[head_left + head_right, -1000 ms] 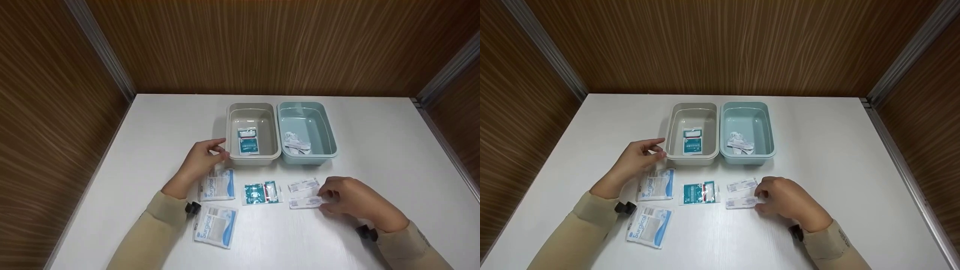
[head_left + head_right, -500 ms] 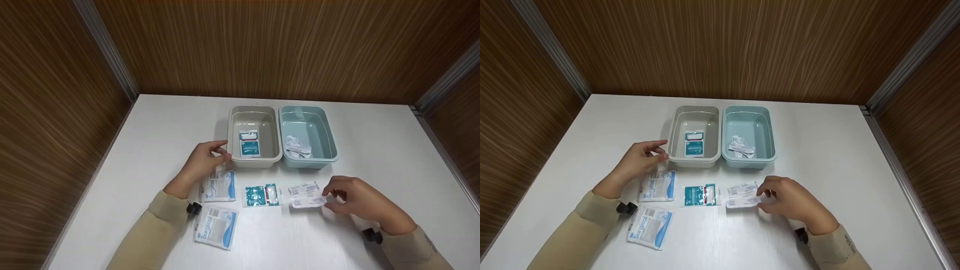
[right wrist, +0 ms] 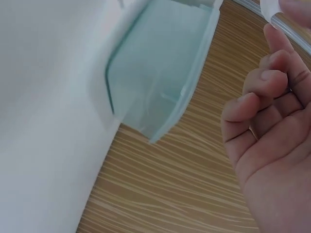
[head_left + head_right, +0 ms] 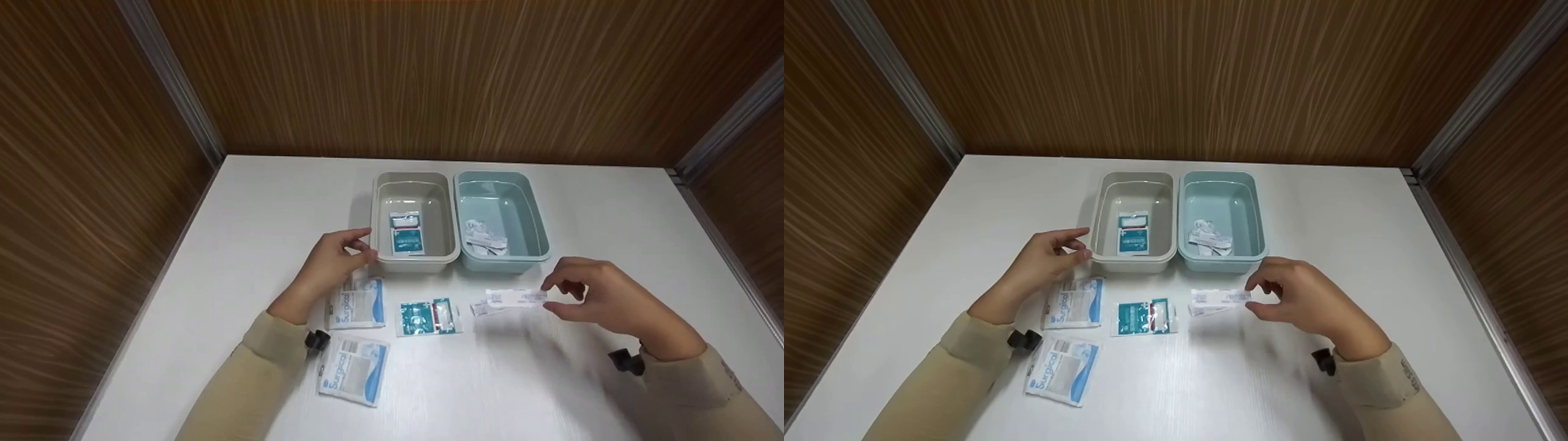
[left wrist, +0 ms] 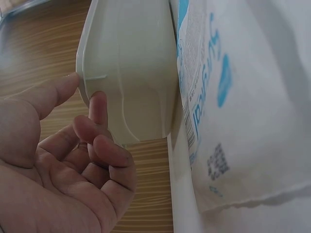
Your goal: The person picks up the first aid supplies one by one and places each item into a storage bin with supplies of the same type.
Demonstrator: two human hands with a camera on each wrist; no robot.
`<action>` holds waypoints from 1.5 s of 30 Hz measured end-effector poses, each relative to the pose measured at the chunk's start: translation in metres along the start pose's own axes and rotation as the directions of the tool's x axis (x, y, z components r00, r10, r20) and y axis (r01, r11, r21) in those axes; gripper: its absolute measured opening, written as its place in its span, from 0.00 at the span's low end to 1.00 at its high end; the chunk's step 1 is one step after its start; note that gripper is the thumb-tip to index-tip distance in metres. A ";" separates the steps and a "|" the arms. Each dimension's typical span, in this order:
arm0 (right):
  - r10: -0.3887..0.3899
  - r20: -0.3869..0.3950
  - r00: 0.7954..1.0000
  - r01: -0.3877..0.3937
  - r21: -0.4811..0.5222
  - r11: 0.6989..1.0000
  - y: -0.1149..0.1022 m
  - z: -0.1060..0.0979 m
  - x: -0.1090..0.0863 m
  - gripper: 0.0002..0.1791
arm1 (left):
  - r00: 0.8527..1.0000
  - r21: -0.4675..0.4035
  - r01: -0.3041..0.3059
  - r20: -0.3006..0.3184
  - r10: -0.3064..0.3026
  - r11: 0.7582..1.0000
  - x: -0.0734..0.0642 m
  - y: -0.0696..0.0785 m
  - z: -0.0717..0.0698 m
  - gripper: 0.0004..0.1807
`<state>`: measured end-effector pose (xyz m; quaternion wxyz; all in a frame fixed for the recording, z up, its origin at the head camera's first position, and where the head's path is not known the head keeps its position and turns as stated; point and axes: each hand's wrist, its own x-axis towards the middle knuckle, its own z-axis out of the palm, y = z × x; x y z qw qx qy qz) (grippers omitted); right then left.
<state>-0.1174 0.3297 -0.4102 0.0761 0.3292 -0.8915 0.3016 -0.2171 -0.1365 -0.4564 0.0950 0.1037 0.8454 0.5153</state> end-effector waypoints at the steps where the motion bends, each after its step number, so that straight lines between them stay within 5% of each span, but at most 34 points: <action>1: 0.005 -0.005 1.000 -0.005 -0.002 1.000 0.000 -0.003 0.003 0.24 | 1.000 -0.001 0.000 0.000 0.000 1.000 0.000 0.000 0.000 0.35; 14: 0.109 -0.149 0.983 -0.121 -0.075 0.990 0.024 -0.027 0.042 0.17 | 1.000 0.007 0.005 -0.002 -0.005 1.000 0.002 0.003 0.000 0.35; 28: 0.397 -0.166 0.903 -0.413 -0.075 0.908 0.056 -0.030 0.067 0.11 | 1.000 0.016 0.020 -0.010 -0.020 1.000 0.002 0.004 0.003 0.34; 40: 0.439 -0.178 0.881 -0.453 -0.046 0.891 0.060 -0.029 0.074 0.13 | 1.000 0.021 0.022 -0.008 -0.022 1.000 0.001 0.004 0.002 0.34; 45: 0.410 -0.147 0.900 -0.424 -0.079 0.902 0.062 -0.024 0.076 0.19 | 1.000 0.016 0.011 -0.008 -0.011 1.000 0.000 0.003 0.001 0.33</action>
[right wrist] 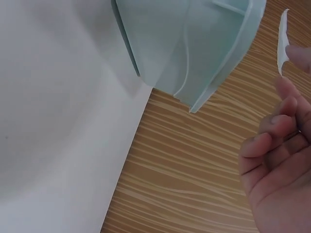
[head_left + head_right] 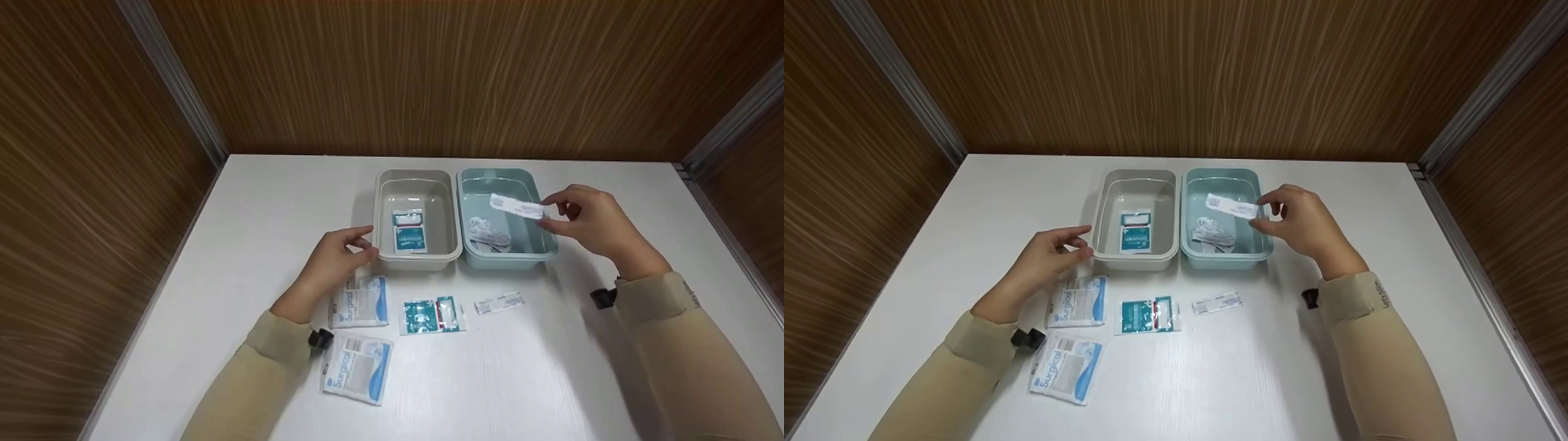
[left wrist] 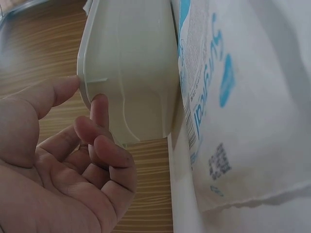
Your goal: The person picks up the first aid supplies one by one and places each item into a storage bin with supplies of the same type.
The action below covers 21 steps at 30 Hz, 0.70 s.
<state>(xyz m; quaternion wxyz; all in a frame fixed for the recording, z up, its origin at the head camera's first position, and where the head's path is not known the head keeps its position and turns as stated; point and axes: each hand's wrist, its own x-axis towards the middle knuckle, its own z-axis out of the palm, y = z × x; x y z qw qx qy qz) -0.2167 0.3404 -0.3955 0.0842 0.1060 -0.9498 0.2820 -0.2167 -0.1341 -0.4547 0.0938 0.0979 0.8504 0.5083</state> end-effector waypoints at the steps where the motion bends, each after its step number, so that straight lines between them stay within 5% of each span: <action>1: -0.005 0.012 1.000 0.005 -0.012 1.000 0.000 0.001 0.000 0.21 | 1.000 0.000 -0.002 -0.001 0.002 1.000 0.000 0.000 0.000 0.34; 21: -0.071 -0.040 0.997 0.070 -0.026 0.997 0.002 0.001 -0.027 0.22 | 1.000 -0.008 0.008 0.007 -0.008 1.000 -0.002 -0.004 -0.005 0.35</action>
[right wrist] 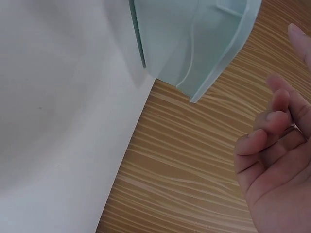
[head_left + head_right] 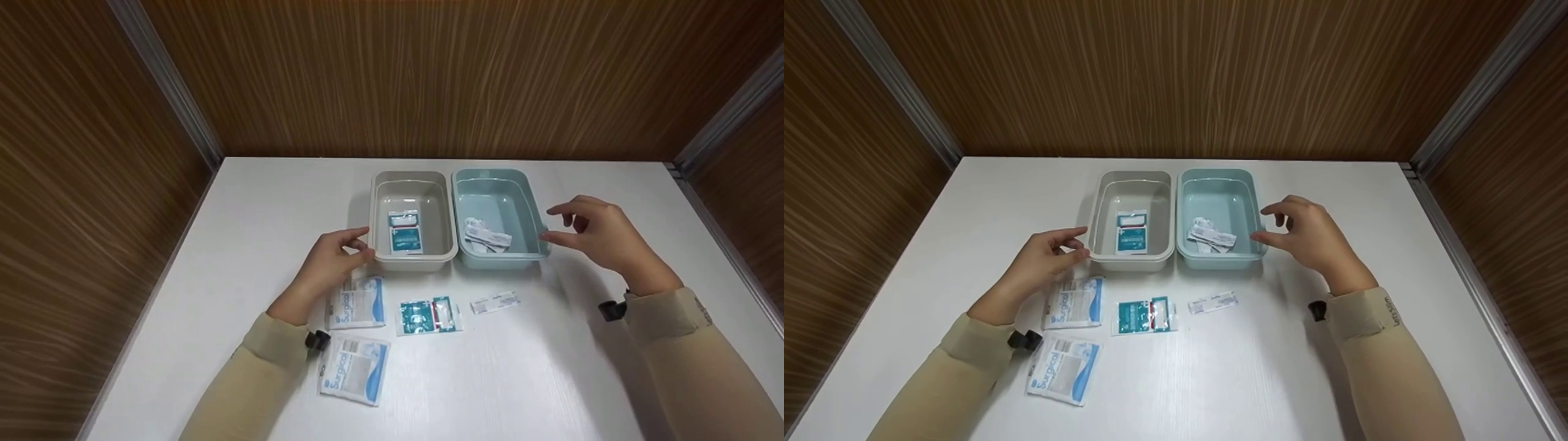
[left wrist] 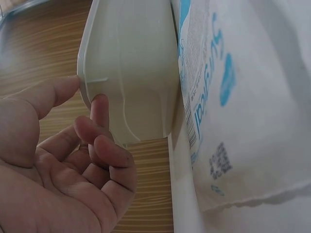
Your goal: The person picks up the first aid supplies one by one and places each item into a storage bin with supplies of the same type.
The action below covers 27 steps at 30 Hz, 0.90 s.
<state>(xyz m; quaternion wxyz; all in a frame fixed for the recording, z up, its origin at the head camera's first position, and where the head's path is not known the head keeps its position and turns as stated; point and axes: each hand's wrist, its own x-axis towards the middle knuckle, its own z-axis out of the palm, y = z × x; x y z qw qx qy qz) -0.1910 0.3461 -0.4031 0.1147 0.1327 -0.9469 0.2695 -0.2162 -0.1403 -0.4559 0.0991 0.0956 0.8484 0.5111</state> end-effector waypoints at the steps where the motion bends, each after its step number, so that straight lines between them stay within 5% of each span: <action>1: 0.000 -0.004 1.000 0.000 0.004 1.000 -0.001 0.000 -0.002 0.22 | 1.000 0.002 0.001 0.001 -0.001 1.000 0.000 0.000 0.000 0.35; 13: -0.107 -0.082 0.991 0.114 0.088 0.990 -0.020 0.002 -0.028 0.21 | 1.000 0.000 -0.014 -0.006 0.014 1.000 0.000 0.002 0.001 0.34; 27: -0.141 -0.015 0.990 0.141 0.162 0.977 -0.021 0.031 -0.056 0.21 | 1.000 0.003 -0.007 -0.007 0.007 1.000 -0.001 0.002 0.001 0.34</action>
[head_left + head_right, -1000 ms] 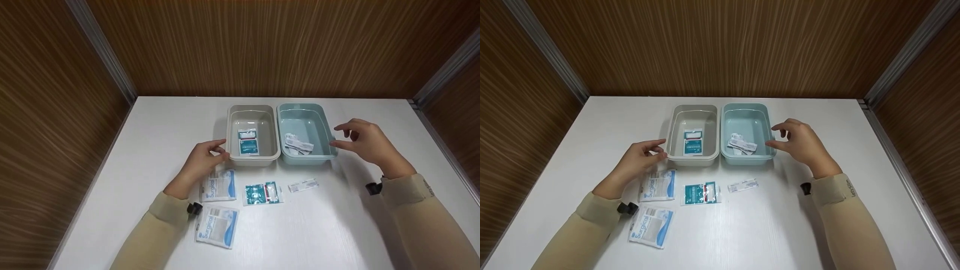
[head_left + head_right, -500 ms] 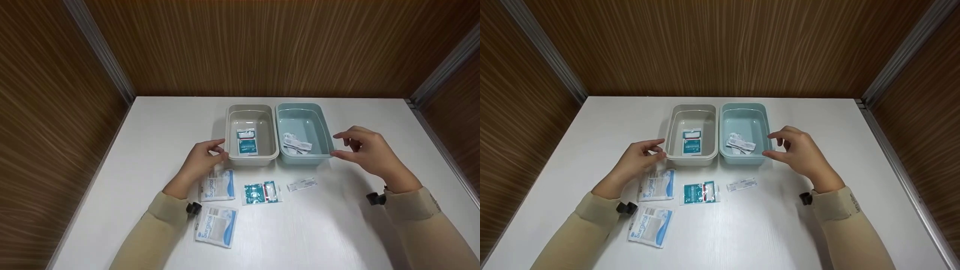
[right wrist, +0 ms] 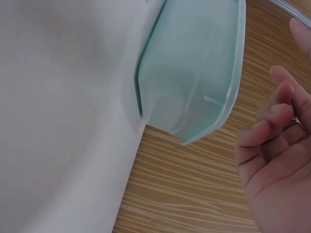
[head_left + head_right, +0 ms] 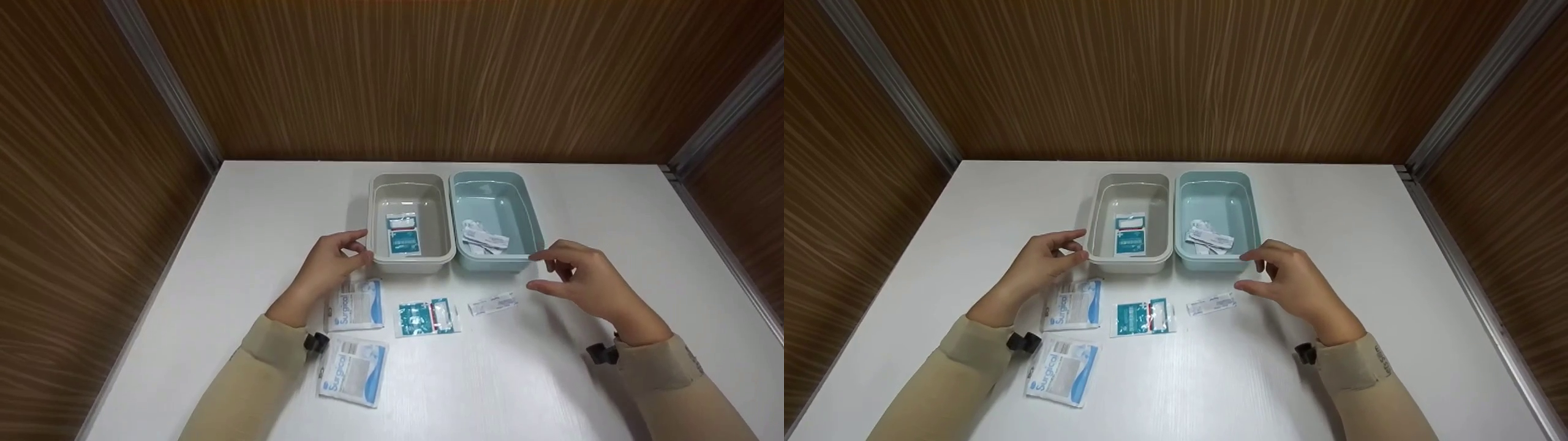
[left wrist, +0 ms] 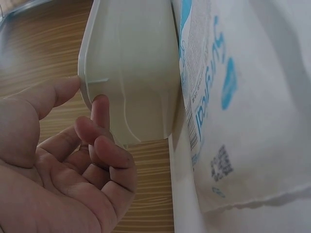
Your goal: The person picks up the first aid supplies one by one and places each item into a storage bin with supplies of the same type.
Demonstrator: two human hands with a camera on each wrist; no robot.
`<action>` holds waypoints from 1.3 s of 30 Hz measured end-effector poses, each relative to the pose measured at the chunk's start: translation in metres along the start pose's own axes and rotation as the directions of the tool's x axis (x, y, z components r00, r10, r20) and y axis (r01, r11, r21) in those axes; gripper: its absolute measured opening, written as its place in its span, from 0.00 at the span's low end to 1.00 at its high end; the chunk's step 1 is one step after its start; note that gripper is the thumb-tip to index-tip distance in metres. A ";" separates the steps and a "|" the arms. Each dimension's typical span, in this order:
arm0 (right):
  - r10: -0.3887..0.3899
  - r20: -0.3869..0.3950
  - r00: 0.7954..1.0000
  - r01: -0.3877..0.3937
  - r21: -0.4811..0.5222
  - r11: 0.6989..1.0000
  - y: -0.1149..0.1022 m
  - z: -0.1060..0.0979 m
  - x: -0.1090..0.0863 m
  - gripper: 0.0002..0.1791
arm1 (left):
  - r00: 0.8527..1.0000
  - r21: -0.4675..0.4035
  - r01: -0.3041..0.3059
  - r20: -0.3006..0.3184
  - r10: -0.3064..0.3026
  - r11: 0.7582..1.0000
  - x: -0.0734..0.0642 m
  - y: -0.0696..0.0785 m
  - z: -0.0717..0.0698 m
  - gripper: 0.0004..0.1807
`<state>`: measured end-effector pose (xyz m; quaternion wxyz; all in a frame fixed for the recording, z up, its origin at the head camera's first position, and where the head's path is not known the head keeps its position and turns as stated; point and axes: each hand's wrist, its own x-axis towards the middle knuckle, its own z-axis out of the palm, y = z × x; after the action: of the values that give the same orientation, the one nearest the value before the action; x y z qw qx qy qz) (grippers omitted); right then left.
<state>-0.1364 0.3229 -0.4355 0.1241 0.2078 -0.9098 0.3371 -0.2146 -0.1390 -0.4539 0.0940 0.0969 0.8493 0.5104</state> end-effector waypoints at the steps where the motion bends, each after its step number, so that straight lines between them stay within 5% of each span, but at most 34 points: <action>1: -0.008 0.004 1.000 0.008 0.004 1.000 0.001 0.002 -0.001 0.21 | 1.000 0.001 -0.002 -0.001 0.002 1.000 0.000 0.000 0.000 0.34; 7: -0.028 0.066 0.997 0.026 0.029 0.999 0.007 0.012 -0.006 0.21 | 1.000 -0.005 -0.006 -0.007 0.006 1.000 0.000 -0.001 0.000 0.34; 14: 0.055 0.199 0.978 -0.075 0.091 0.993 0.011 0.018 -0.013 0.20 | 1.000 -0.016 -0.015 -0.002 0.015 1.000 -0.001 -0.004 0.002 0.33; 23: 0.135 0.347 0.928 -0.180 0.100 0.978 0.021 0.021 -0.012 0.26 | 1.000 -0.010 0.014 -0.011 -0.014 1.000 -0.003 -0.002 0.000 0.34; 31: 0.227 0.380 0.897 -0.272 0.070 0.960 0.033 0.026 -0.009 0.25 | 1.000 -0.006 0.015 -0.010 -0.016 1.000 -0.003 -0.001 -0.001 0.35; 39: 0.256 0.383 0.888 -0.293 0.040 0.955 0.039 0.034 -0.009 0.22 | 1.000 -0.008 0.015 -0.006 -0.015 1.000 -0.003 -0.001 -0.001 0.34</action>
<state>-0.1494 0.3300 -0.4863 -0.1104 0.1431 -0.9196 0.3489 -0.2121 -0.1411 -0.4544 0.0959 0.0887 0.8481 0.5134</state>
